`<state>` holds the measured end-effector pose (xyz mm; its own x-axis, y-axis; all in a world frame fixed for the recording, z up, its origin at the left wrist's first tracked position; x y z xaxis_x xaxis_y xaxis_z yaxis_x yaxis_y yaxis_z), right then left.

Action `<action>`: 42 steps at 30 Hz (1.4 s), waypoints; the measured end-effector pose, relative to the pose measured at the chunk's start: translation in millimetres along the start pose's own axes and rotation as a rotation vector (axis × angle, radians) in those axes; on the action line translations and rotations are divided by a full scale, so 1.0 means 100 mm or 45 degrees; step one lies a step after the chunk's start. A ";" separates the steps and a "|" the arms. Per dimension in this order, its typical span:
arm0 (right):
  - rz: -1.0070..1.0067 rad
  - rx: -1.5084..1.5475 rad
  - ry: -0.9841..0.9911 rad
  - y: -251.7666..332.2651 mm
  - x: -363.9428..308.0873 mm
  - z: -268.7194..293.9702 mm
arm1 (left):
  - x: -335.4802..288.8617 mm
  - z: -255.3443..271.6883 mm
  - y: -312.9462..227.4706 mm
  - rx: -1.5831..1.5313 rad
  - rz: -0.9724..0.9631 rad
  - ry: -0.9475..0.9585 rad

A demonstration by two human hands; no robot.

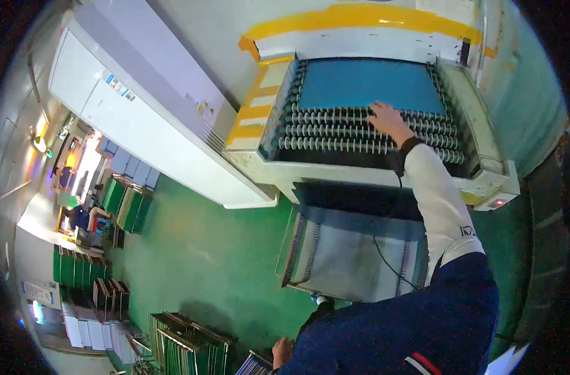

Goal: Loading blue rectangular panels from a rack into a processing machine.

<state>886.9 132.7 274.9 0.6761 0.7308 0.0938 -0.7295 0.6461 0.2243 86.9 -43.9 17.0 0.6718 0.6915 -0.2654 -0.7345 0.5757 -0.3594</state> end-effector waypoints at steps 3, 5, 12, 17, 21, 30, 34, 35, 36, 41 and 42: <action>-0.043 -0.054 0.035 -0.08 -0.03 -0.09 | -0.08 -0.21 0.19 -1.303 0.688 -0.121; 0.014 -0.017 -0.154 0.03 -0.12 -0.15 | 0.02 -0.11 0.07 -0.139 0.177 0.080; 0.497 0.771 0.051 0.70 -1.43 0.06 | 0.09 -0.14 0.11 -1.975 0.806 -0.190; 0.551 0.683 0.219 0.66 -2.29 -0.26 | 0.18 -0.23 0.17 -1.105 0.336 -0.099; 0.369 0.343 0.284 0.46 -2.66 -0.70 | 0.26 -0.24 0.22 -1.408 0.418 -0.100; 0.288 0.068 0.205 0.57 -2.64 0.22 | 0.37 -0.17 0.25 -1.834 1.165 0.009; 0.335 0.096 0.094 0.58 -2.67 0.84 | 0.48 -0.16 0.14 -1.987 1.200 -0.071; 0.284 0.104 0.007 0.53 -2.66 0.99 | 0.52 0.00 0.02 -1.888 1.213 -0.091; 0.241 0.112 -0.082 0.51 -2.65 1.13 | 0.52 -0.03 0.06 -1.888 1.207 -0.092; -0.173 0.961 -0.123 -0.18 -2.51 1.40 | 0.62 -0.02 0.10 -1.800 1.174 -0.026; -0.264 1.281 -0.207 -0.27 -2.51 1.36 | 0.65 0.00 0.07 -1.800 1.166 -0.021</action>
<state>751.1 -97.8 377.6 0.8386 0.5396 0.0741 -0.2249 0.2191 0.9494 125.0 5.1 -2.6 0.0947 0.5626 -0.8213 -0.1931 -0.7990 -0.5695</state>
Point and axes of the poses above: each hand's wrist, its own x-axis towards the middle knuckle, its own z-axis out of the back of the hand, y = z × x, the point moved 2 cm from there along x, towards the middle knuckle, and after that the axes turned 5 degrees about -z, right-handed, at the moved point
